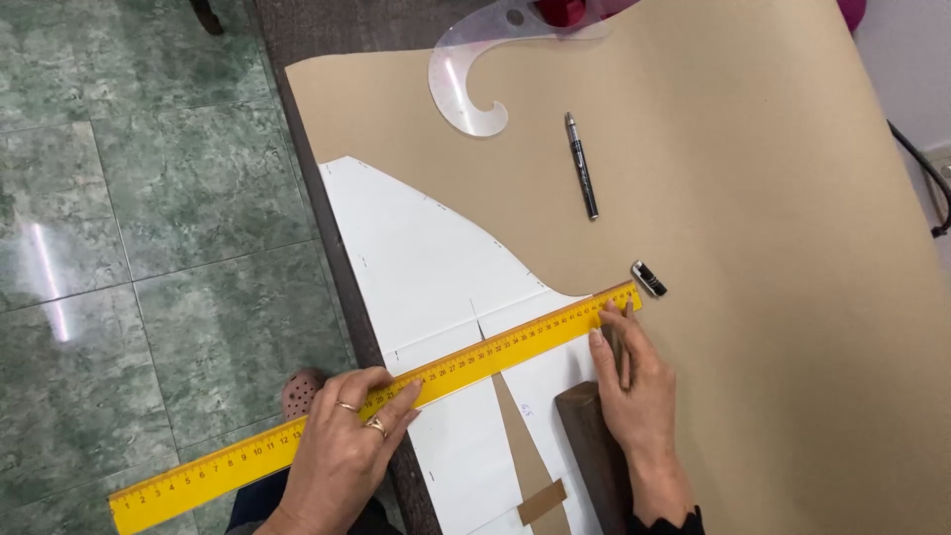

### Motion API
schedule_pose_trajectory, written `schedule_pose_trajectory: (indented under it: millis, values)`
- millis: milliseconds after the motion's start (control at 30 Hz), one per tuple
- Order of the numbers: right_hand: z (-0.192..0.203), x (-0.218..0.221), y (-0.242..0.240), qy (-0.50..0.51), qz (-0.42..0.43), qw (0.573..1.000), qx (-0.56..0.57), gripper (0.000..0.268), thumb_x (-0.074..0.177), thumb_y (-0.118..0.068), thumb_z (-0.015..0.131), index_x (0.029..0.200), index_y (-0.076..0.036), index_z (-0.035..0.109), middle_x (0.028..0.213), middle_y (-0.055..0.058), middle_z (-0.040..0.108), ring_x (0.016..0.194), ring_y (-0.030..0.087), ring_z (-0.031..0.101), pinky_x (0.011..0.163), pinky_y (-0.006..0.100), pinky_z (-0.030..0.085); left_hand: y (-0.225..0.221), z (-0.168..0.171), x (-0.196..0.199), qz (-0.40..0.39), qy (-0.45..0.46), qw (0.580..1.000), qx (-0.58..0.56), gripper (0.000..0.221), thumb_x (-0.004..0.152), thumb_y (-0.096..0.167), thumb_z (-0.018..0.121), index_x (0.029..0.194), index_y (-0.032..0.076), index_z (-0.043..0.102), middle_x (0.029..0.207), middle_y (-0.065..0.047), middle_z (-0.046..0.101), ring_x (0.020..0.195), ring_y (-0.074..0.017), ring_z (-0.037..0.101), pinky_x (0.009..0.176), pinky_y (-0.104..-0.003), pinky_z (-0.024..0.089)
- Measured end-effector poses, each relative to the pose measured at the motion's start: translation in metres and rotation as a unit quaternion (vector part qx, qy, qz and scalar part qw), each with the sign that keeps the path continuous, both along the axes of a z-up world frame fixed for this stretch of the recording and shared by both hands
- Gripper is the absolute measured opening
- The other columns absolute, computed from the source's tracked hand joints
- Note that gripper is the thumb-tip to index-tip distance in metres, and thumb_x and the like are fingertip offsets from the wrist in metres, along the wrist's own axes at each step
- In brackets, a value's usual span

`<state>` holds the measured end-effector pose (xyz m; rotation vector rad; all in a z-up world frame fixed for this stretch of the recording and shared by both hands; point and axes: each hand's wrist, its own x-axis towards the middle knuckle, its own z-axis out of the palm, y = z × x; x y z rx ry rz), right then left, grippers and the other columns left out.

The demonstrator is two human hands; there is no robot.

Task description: Drawing and marking precise lines on a paper garment pattern using a ruler, pen, and pencil.

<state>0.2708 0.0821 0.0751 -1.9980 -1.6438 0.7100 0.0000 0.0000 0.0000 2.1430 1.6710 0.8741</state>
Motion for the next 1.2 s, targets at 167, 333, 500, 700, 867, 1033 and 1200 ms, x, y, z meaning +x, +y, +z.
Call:
schedule_pose_trajectory:
  millis: [167,333,500,700,867,1033,1200]
  values:
    - [-0.002,0.002,-0.001,-0.01,0.003,1.0,-0.004,0.038,0.091,-0.03,0.055,0.122,-0.009,0.061,0.138,0.011,0.056,0.139,0.028,0.042,0.089,0.05,0.039,0.0,0.001,0.0,-0.001,0.0,1.0,0.002,0.042,0.085,0.02,0.069,0.126,0.02,0.06,0.111,-0.012,0.056,0.096,-0.0317,0.053,0.079,-0.044,0.049]
    - [-0.005,0.004,-0.001,-0.025,0.018,1.0,0.002,0.038,0.091,-0.029,0.053,0.123,-0.009,0.059,0.139,0.012,0.055,0.137,0.027,0.043,0.092,0.046,0.05,0.0,0.0,0.0,-0.001,-0.002,1.0,0.011,0.042,0.085,0.019,0.069,0.126,0.022,0.057,0.111,-0.012,0.055,0.094,-0.0315,0.053,0.08,-0.045,0.048]
    - [-0.003,0.001,-0.001,0.012,-0.004,1.0,0.014,0.037,0.09,-0.026,0.056,0.122,-0.008,0.06,0.138,0.011,0.056,0.137,0.024,0.044,0.094,0.039,0.052,0.002,-0.001,-0.001,-0.007,-0.025,0.999,0.023,0.045,0.083,0.016,0.071,0.126,0.02,0.059,0.111,-0.013,0.055,0.095,-0.033,0.054,0.081,-0.045,0.049]
    - [-0.005,0.003,-0.001,0.028,-0.015,0.999,-0.007,0.04,0.09,-0.03,0.054,0.124,-0.009,0.059,0.141,0.011,0.053,0.141,0.027,0.04,0.099,0.042,0.048,-0.002,-0.014,-0.002,-0.004,-0.001,1.0,0.022,0.045,0.081,0.02,0.072,0.124,0.023,0.062,0.113,-0.012,0.055,0.097,-0.0308,0.054,0.081,-0.042,0.05]
    - [-0.004,0.002,0.0,0.033,-0.02,0.999,0.007,0.036,0.089,-0.027,0.057,0.12,-0.009,0.062,0.137,0.01,0.057,0.137,0.024,0.044,0.102,0.037,0.048,-0.003,-0.022,-0.002,-0.003,0.003,1.0,0.0,0.045,0.08,0.024,0.072,0.124,0.025,0.062,0.114,-0.01,0.055,0.098,-0.0313,0.053,0.081,-0.043,0.051]
    - [-0.004,0.003,0.0,0.033,-0.019,0.999,-0.005,0.037,0.089,-0.028,0.056,0.121,-0.009,0.061,0.139,0.011,0.056,0.14,0.027,0.041,0.1,0.042,0.047,-0.003,-0.021,-0.001,-0.002,0.011,1.0,0.002,0.043,0.081,0.026,0.071,0.123,0.025,0.063,0.113,-0.009,0.055,0.097,-0.0306,0.053,0.079,-0.043,0.051]
    - [-0.003,0.002,0.0,0.006,-0.021,1.0,-0.02,0.038,0.09,-0.033,0.054,0.121,-0.013,0.061,0.14,0.008,0.055,0.139,0.026,0.043,0.094,0.048,0.045,-0.003,-0.019,-0.001,0.0,0.008,1.0,0.024,0.046,0.08,0.024,0.072,0.125,0.024,0.06,0.114,-0.01,0.054,0.096,-0.0293,0.053,0.079,-0.041,0.051]
